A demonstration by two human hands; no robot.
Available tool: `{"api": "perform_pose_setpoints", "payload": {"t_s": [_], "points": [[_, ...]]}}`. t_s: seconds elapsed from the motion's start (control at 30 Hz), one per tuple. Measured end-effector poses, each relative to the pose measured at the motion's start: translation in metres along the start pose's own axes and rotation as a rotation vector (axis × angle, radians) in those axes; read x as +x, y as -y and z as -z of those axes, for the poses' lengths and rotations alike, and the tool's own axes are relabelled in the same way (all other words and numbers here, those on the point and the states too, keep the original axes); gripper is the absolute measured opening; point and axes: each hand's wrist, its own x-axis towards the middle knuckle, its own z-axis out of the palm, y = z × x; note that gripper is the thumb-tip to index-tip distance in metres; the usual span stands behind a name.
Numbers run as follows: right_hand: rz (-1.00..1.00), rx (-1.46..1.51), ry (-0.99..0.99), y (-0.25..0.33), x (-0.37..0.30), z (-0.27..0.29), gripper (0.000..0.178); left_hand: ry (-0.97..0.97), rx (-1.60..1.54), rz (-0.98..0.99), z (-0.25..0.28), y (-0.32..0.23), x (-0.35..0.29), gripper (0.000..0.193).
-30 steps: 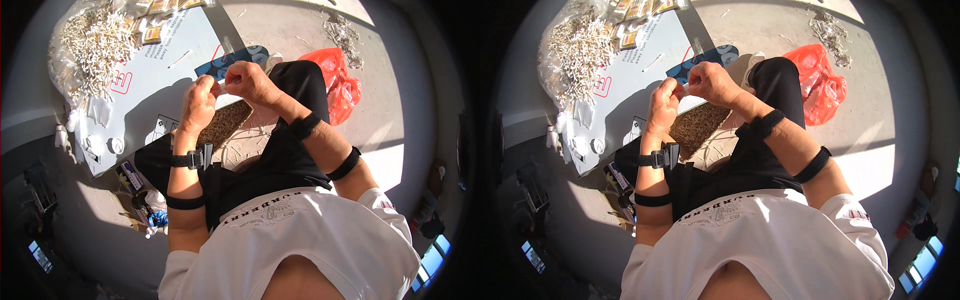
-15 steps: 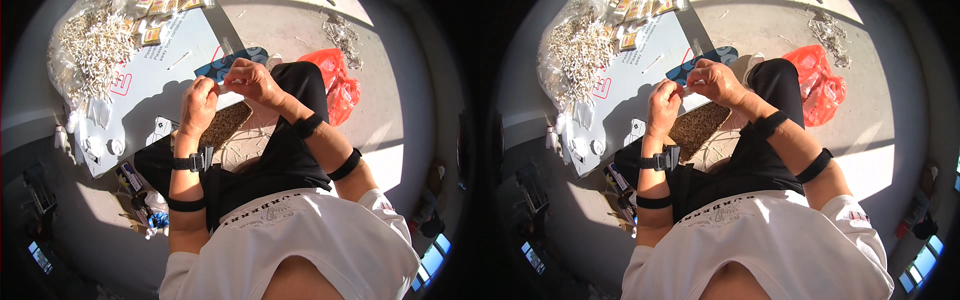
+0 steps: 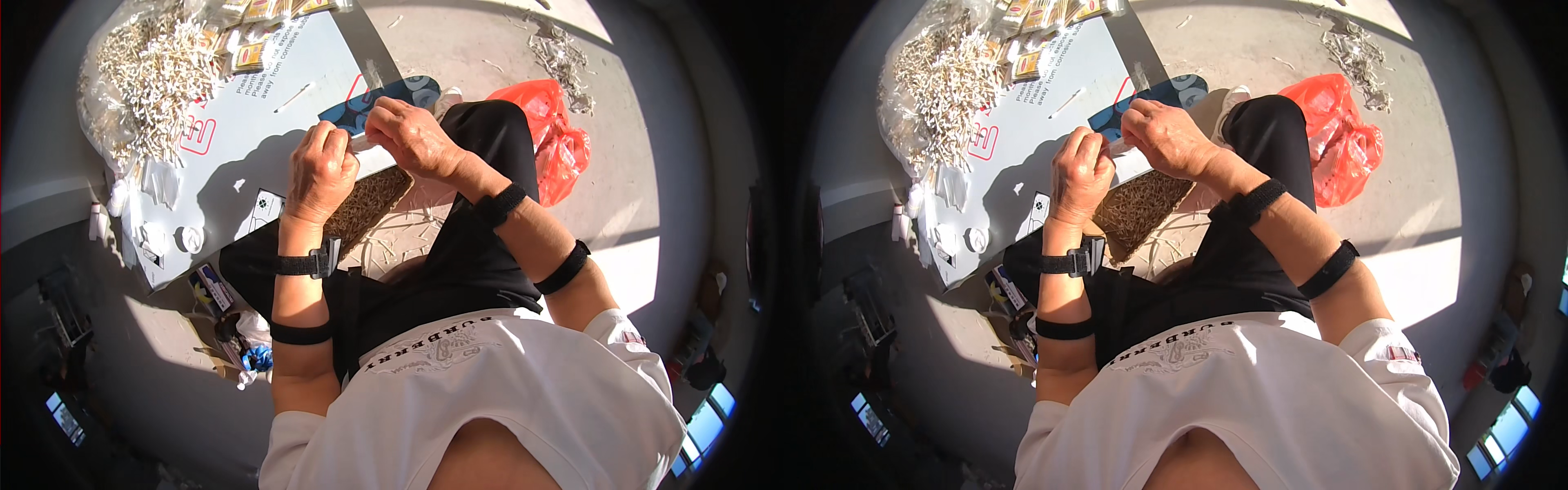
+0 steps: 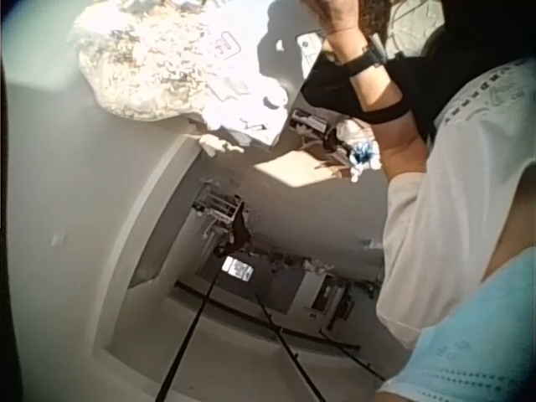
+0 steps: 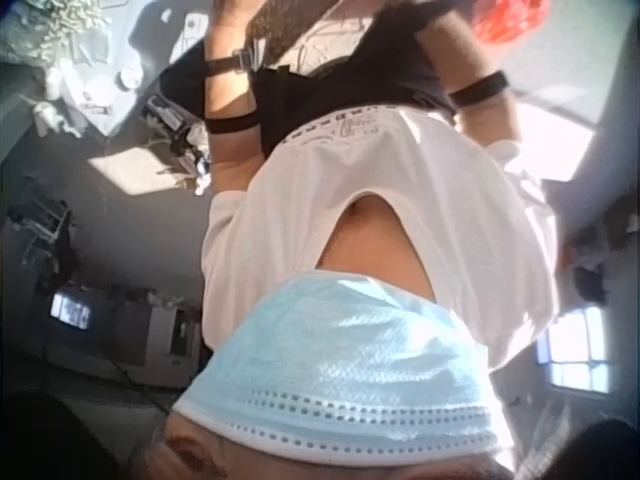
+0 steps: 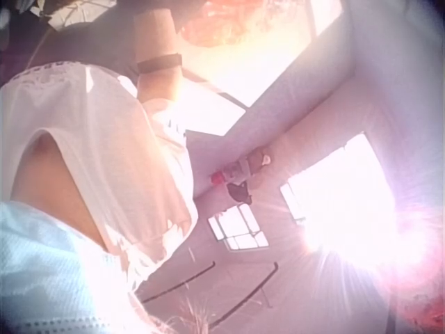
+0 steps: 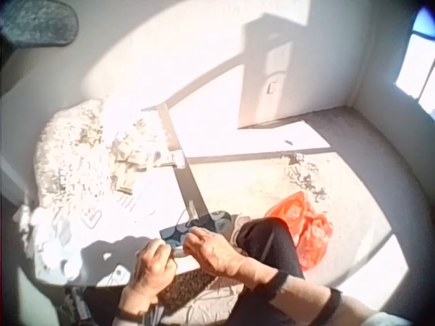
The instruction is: Packing individual cotton swabs into small plastic bags.
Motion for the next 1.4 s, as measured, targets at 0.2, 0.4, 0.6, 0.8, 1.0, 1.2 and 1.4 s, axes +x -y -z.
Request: {"api": "perform_pose_setpoints", "payload": {"t_s": [0.2, 0.4, 0.6, 0.8, 1.0, 1.2, 1.4], "points": [[0.002, -0.025, 0.004, 0.001, 0.002, 0.0, 0.01, 0.054, 0.109, -0.035, 0.001, 0.001, 0.0, 0.014], [-0.023, -0.061, 0.003, 0.0, 0.002, 0.001, 0.011, 0.073, -0.009, 0.019, 0.0, -0.008, 0.006, 0.012], [0.117, -0.152, -0.07, 0.002, 0.013, 0.001, 0.016, 0.017, -0.014, 0.064, -0.009, -0.004, 0.006, 0.011], [0.104, -0.068, -0.038, -0.006, 0.013, 0.004, 0.015, 0.074, -0.041, 0.094, -0.005, -0.004, 0.002, 0.011], [0.072, -0.052, -0.052, -0.017, 0.003, 0.021, 0.012, 0.082, -0.088, 0.128, -0.004, -0.007, 0.004, 0.011], [-0.083, 0.023, -0.062, -0.016, -0.007, 0.048, 0.021, 0.039, -0.169, 0.151, 0.0, 0.004, 0.0, 0.01], [-0.239, 0.231, -0.011, 0.003, -0.003, 0.018, 0.026, 0.066, -0.143, 0.153, -0.006, -0.007, 0.004, 0.015]]}}
